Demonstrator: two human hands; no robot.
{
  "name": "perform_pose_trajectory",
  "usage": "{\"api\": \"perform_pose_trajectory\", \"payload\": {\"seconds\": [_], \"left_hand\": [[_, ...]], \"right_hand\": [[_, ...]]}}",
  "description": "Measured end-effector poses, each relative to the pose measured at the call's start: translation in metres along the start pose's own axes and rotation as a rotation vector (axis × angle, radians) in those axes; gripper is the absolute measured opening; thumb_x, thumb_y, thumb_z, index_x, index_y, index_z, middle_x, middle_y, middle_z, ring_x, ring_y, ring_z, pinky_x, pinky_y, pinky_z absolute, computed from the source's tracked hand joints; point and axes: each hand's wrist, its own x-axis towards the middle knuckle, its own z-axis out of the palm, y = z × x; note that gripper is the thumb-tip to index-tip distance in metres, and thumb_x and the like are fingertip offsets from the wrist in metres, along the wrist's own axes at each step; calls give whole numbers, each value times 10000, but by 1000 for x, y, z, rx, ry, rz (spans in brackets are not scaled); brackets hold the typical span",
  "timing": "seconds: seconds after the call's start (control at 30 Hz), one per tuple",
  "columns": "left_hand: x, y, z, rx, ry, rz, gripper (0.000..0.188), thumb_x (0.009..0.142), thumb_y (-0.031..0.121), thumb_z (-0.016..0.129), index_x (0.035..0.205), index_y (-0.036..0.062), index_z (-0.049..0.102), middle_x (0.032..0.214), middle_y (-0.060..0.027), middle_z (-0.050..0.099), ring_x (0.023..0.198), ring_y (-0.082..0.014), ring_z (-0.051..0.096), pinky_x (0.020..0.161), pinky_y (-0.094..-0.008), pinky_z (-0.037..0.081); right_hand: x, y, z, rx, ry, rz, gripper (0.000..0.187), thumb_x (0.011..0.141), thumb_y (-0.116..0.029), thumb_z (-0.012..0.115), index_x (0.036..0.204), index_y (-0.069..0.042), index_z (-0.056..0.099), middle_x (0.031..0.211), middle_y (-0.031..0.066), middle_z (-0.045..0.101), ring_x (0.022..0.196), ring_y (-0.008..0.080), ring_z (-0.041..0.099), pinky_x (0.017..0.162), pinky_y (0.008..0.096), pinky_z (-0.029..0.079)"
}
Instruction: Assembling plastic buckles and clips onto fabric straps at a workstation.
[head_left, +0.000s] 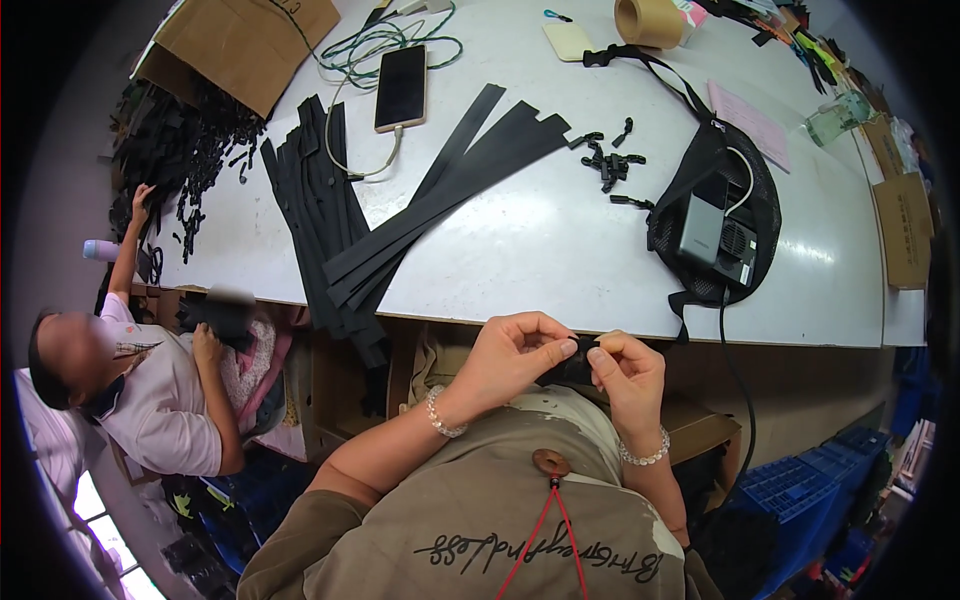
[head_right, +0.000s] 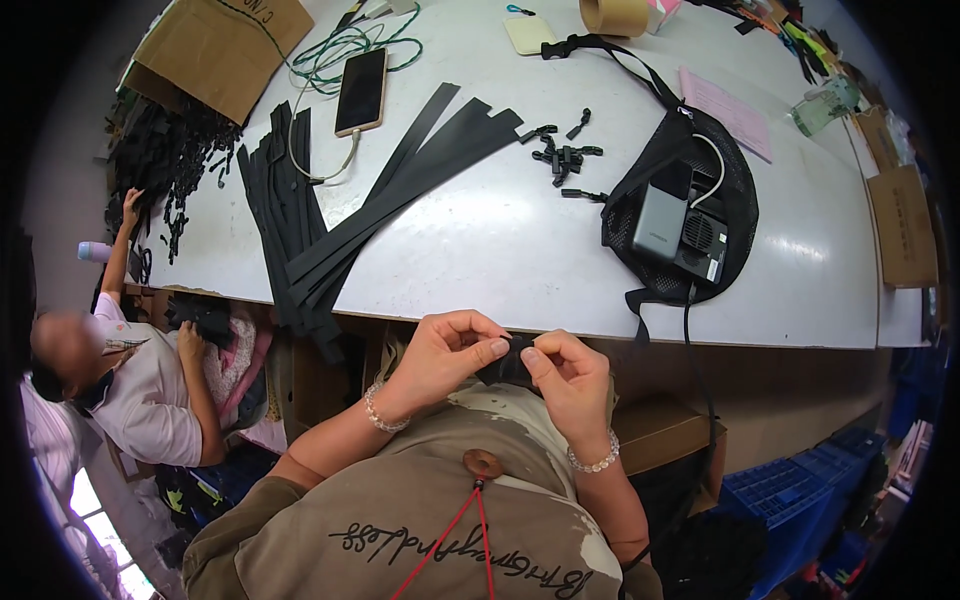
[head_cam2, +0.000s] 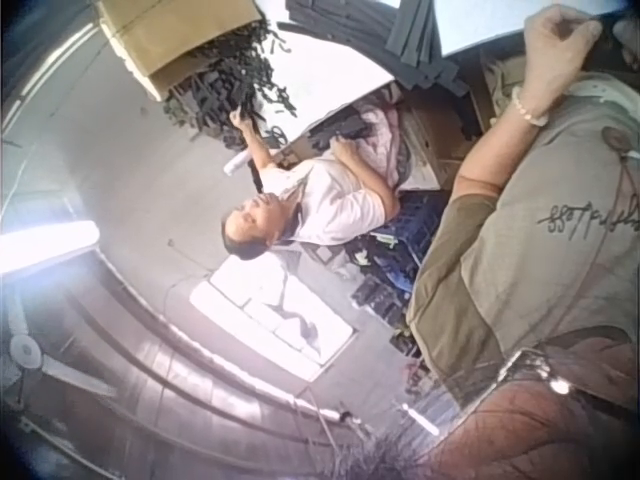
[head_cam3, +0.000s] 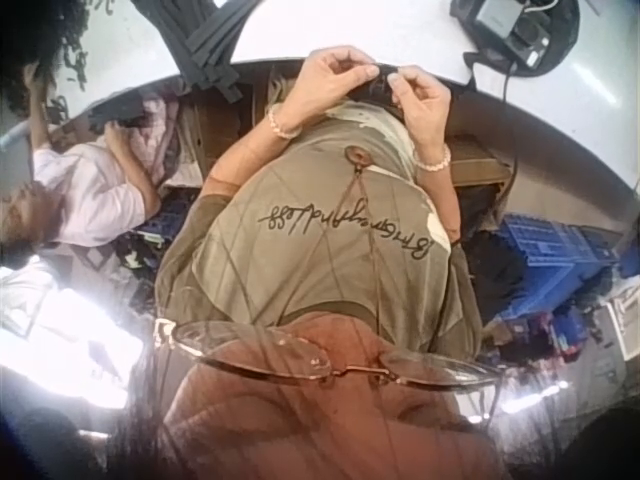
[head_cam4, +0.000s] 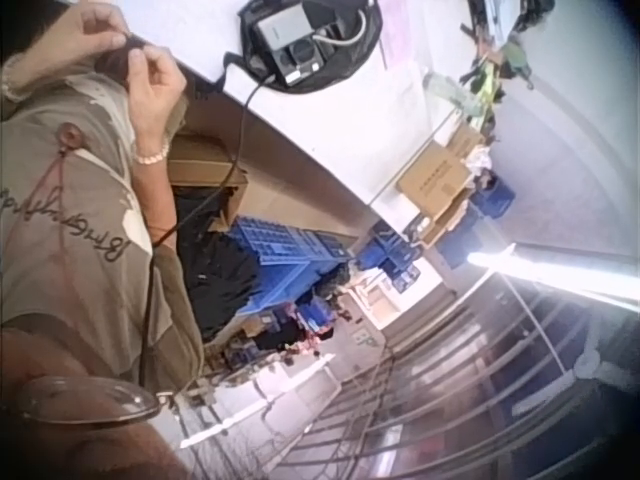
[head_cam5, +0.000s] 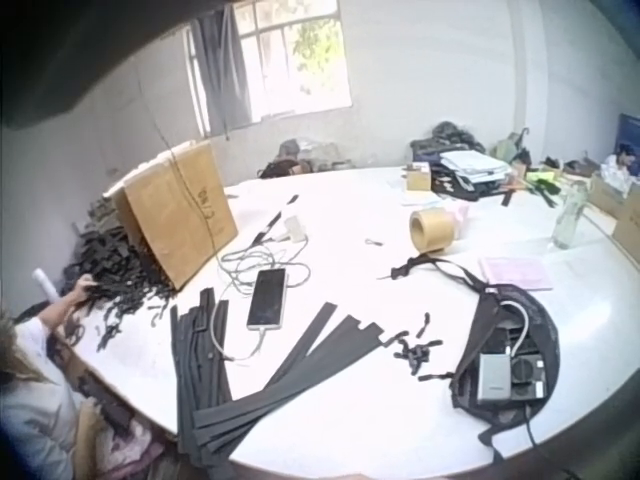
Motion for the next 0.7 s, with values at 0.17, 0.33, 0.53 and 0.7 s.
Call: {"api": "perform_pose_trajectory", "payload": {"seconds": [0.17, 0.33, 0.53, 0.7], "left_hand": [[-4, -12, -1, -55, -7, -118, 133, 844, 95, 637, 919, -16, 637, 805, -27, 638, 658, -47, 554, 582, -174, 460], [1, -35, -2, -43, 59, -213, 151, 845, 98, 627, 922, -32, 638, 807, -51, 649, 591, -65, 555, 550, -181, 467], [10, -57, -1, -84, 137, -184, 138, 847, 107, 627, 897, -18, 655, 790, -40, 649, 582, -63, 550, 533, -180, 464], [11, -66, 1, -144, 191, -148, 115, 858, 109, 621, 892, 7, 664, 784, -23, 649, 598, -52, 542, 524, -179, 450]], "right_hand": [[-8, 10, -1, 108, 36, 183, 49, 851, -35, 607, 843, 12, 600, 693, -9, 570, 549, 29, 505, 481, 159, 394], [-8, 39, -7, 70, 60, 250, 42, 845, -32, 608, 853, 9, 601, 680, 2, 575, 540, 44, 521, 470, 172, 410], [0, 53, -8, 100, 112, 264, 62, 842, -48, 615, 850, 14, 609, 671, 6, 577, 536, 54, 522, 468, 179, 411], [1, 65, -6, 121, 155, 226, 80, 842, -60, 624, 832, 20, 620, 672, 4, 583, 530, 50, 516, 461, 176, 402]]}}
